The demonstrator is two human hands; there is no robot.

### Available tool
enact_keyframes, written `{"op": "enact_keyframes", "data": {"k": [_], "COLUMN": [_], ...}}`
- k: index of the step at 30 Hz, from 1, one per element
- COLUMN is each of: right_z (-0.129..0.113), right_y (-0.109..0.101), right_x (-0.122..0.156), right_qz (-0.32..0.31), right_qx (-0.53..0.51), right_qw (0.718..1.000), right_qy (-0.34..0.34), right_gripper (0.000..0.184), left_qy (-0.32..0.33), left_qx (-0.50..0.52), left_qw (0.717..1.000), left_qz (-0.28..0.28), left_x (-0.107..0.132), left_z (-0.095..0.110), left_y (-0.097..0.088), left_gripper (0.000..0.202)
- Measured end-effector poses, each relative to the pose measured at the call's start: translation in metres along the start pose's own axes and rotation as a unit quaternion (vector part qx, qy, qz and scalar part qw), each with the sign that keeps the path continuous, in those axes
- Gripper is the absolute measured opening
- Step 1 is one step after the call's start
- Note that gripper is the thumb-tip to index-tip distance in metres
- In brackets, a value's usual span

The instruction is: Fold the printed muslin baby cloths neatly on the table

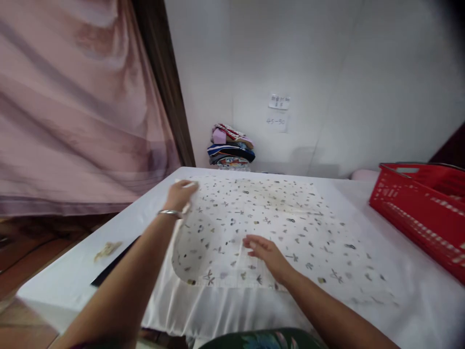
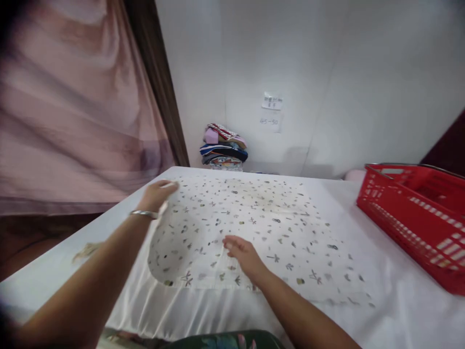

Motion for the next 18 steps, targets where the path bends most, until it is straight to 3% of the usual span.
{"op": "enact_keyframes", "data": {"k": [2,4,6,9,11,14,16,18], "right_z": [-0.023,-0.038,-0.041,-0.023,-0.006,0.006,0.006,0.005], "right_y": [-0.026,-0.058,-0.090,-0.130,-0.148,-0.162,-0.164,-0.165], "right_x": [-0.001,0.008,0.026,0.063,0.087,0.109,0.112,0.108], "right_qz": [0.066,0.109,0.139,0.184,0.217,0.239,0.229,0.210], "right_qx": [-0.120,-0.211,-0.259,-0.270,-0.271,-0.282,-0.275,-0.247], "right_qw": [0.990,0.971,0.955,0.945,0.935,0.926,0.931,0.943], "right_qy": [-0.017,-0.032,-0.030,0.030,0.073,0.079,0.070,0.075], "right_gripper": [0.046,0.044,0.038,0.031,0.027,0.021,0.019,0.020], "left_qy": [0.121,0.224,0.300,0.393,0.424,0.438,0.432,0.430], "left_qx": [0.005,-0.016,-0.047,-0.090,-0.083,-0.042,-0.019,-0.008], "left_qw": [0.979,0.931,0.877,0.820,0.787,0.754,0.753,0.761], "left_qz": [-0.165,-0.289,-0.372,-0.406,-0.441,-0.488,-0.496,-0.486], "left_x": [0.059,0.136,0.212,0.293,0.321,0.334,0.333,0.328], "left_z": [0.058,0.097,0.112,0.102,0.088,0.070,0.062,0.054], "left_y": [0.061,0.115,0.156,0.193,0.206,0.210,0.208,0.203], "left_gripper": [0.023,0.021,0.021,0.023,0.025,0.047,0.063,0.066]}}
Point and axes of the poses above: each hand's wrist, its own x-axis away from the middle knuckle, its own y-axis out of the palm, z = x × y, the point moved 3 cm from there along -x, towards the middle knuckle, and after that the axes turned 10 degrees about -y, right-handed, at the moved point
